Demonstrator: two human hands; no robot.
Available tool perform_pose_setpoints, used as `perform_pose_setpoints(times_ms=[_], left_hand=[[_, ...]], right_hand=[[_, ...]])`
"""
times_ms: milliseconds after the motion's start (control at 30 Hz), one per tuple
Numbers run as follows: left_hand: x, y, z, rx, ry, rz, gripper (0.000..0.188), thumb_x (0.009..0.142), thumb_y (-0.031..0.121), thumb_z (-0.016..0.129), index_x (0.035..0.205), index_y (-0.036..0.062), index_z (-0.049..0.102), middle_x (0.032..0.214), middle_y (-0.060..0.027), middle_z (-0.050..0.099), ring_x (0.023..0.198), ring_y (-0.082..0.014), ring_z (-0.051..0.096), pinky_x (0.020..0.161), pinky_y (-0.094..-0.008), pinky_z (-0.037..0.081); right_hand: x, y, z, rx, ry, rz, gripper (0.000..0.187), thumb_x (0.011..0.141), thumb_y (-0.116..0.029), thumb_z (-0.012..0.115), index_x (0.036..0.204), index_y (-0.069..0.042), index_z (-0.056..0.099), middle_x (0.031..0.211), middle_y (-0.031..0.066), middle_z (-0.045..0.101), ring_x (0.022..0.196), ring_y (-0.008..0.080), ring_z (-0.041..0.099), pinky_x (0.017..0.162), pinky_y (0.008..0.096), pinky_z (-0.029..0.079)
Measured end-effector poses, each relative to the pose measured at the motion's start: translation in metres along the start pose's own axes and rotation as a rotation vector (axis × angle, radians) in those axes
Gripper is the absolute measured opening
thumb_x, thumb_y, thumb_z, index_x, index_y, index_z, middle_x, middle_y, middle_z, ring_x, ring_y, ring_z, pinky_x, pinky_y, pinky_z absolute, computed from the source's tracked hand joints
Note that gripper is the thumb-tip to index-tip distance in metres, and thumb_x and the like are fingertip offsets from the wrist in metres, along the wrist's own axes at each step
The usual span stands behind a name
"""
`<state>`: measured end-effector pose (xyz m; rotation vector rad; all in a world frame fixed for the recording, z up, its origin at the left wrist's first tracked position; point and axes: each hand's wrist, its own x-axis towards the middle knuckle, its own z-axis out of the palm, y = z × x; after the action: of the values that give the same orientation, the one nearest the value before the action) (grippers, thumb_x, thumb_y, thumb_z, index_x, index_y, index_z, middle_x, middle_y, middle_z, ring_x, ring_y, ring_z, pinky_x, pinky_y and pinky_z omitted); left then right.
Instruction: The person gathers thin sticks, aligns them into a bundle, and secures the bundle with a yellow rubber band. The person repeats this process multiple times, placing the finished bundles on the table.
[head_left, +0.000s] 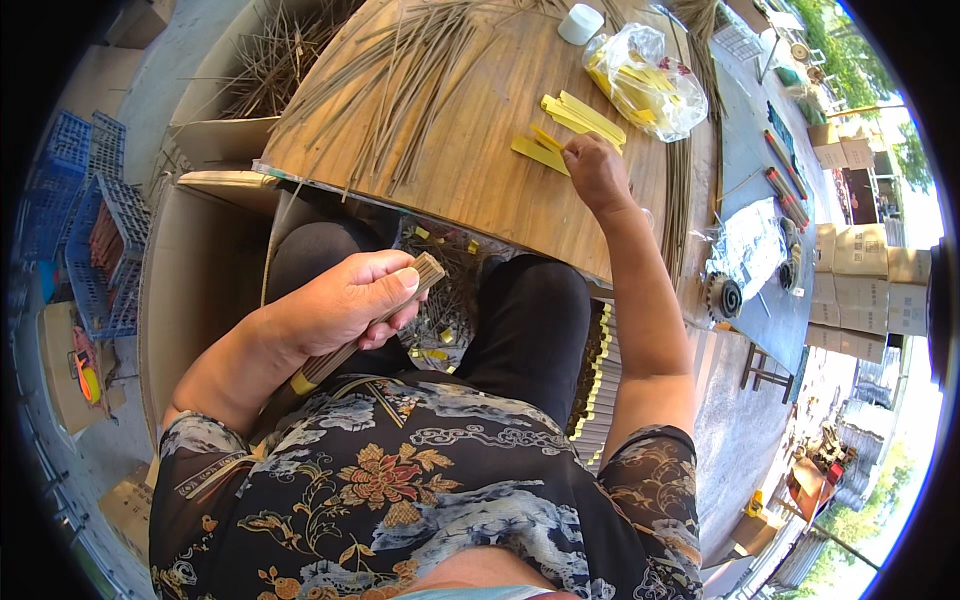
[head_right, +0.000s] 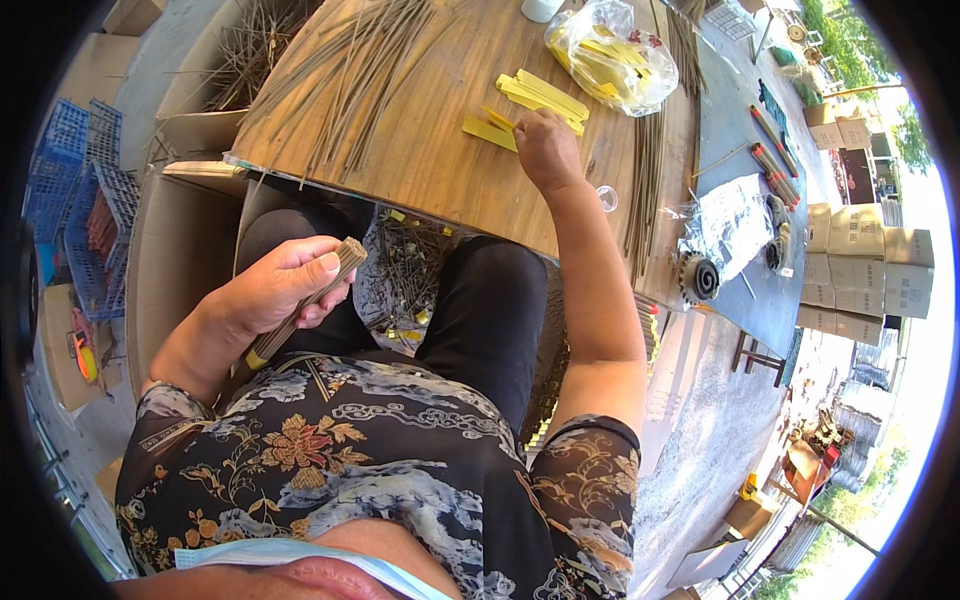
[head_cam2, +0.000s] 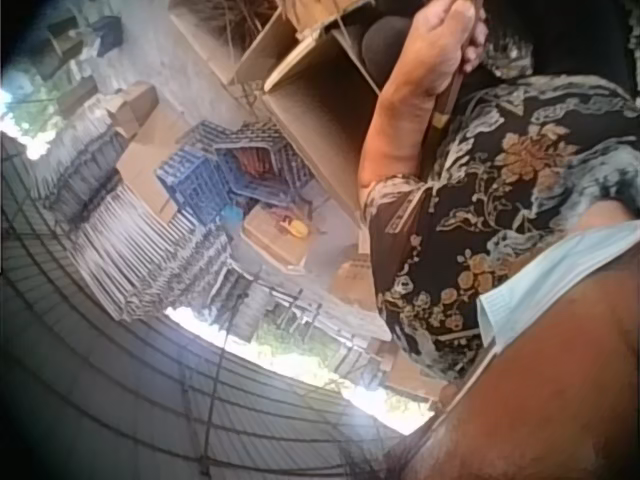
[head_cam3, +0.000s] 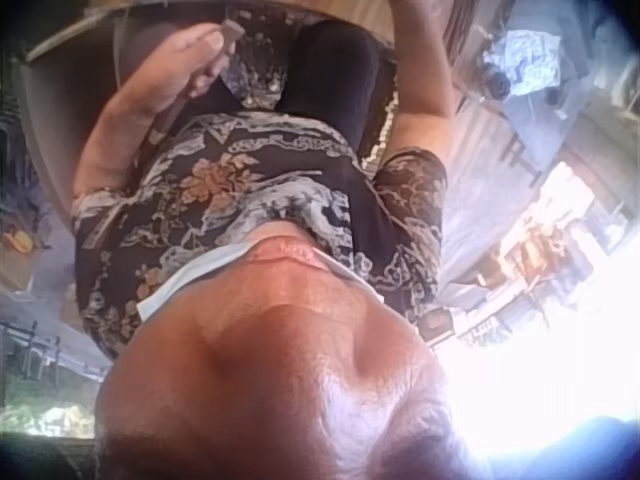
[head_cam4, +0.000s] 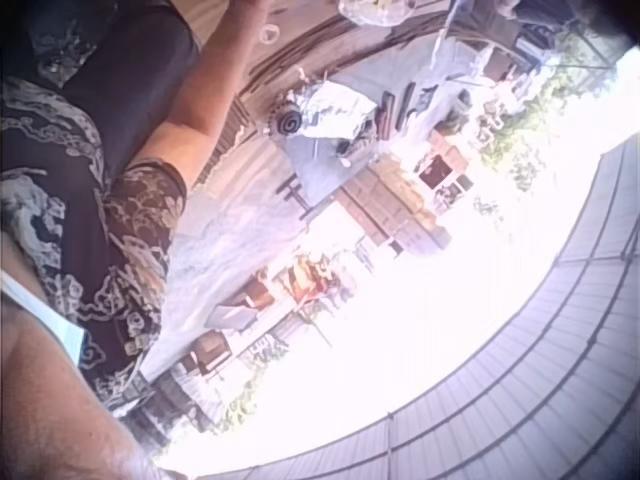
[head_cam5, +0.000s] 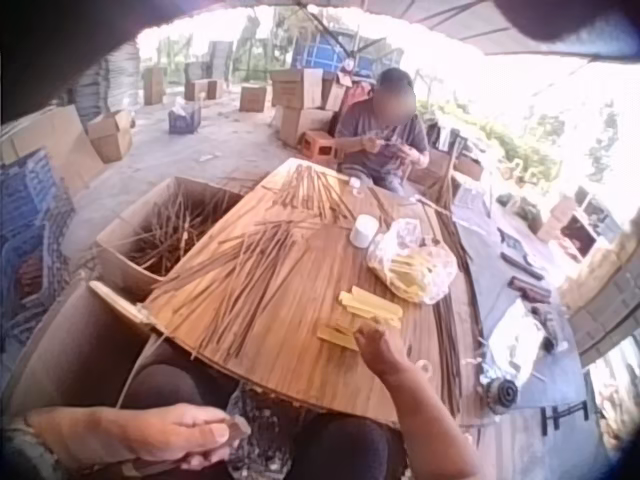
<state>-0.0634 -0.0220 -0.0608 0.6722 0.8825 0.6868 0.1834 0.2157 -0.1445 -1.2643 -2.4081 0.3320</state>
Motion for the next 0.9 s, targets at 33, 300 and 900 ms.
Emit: perform_pose_setpoints(times_ms=[33, 300, 900], left_hand=[[-0.001, 0.001, 0.001, 0.005, 0.006, 0.001, 0.027, 0.091, 0.032, 0.045, 0.09, 0.0043, 0.046, 0.065, 0.0007, 0.043, 0.049, -0.0035, 0.037, 0.042, -0.016, 0.033], [-0.008, 0.0, 0.006, 0.034, 0.026, 0.027, 0.029, 0.091, 0.033, 0.046, 0.091, 0.004, 0.047, 0.065, -0.0001, 0.043, 0.049, -0.0038, 0.037, 0.042, -0.016, 0.033], [-0.039, -0.006, 0.036, 0.173, 0.178, 0.227, 0.028, 0.093, 0.031, 0.042, 0.093, 0.0033, 0.047, 0.064, 0.0015, 0.044, 0.048, -0.0023, 0.037, 0.042, -0.0151, 0.031]], right_hand=[[-0.002, 0.0, 0.001, -0.023, 0.008, -0.01, 0.01, 0.076, -0.014, 0.058, 0.077, -0.005, 0.061, 0.079, 0.0118, 0.059, 0.083, 0.0307, 0.055, 0.072, 0.0388, 0.044], [-0.005, 0.001, -0.005, 0.175, 0.074, 0.062, 0.014, 0.073, -0.018, 0.066, 0.071, -0.004, 0.064, 0.075, 0.0092, 0.059, 0.077, 0.0259, 0.055, 0.069, 0.0352, 0.044], [-0.125, -0.198, -0.077, 1.497, -0.394, 0.334, 0.015, 0.082, 0.0, 0.05, 0.096, 0.0, 0.052, 0.081, 0.0001, 0.056, 0.072, 0.0041, 0.049, 0.062, 0.0159, 0.038]])
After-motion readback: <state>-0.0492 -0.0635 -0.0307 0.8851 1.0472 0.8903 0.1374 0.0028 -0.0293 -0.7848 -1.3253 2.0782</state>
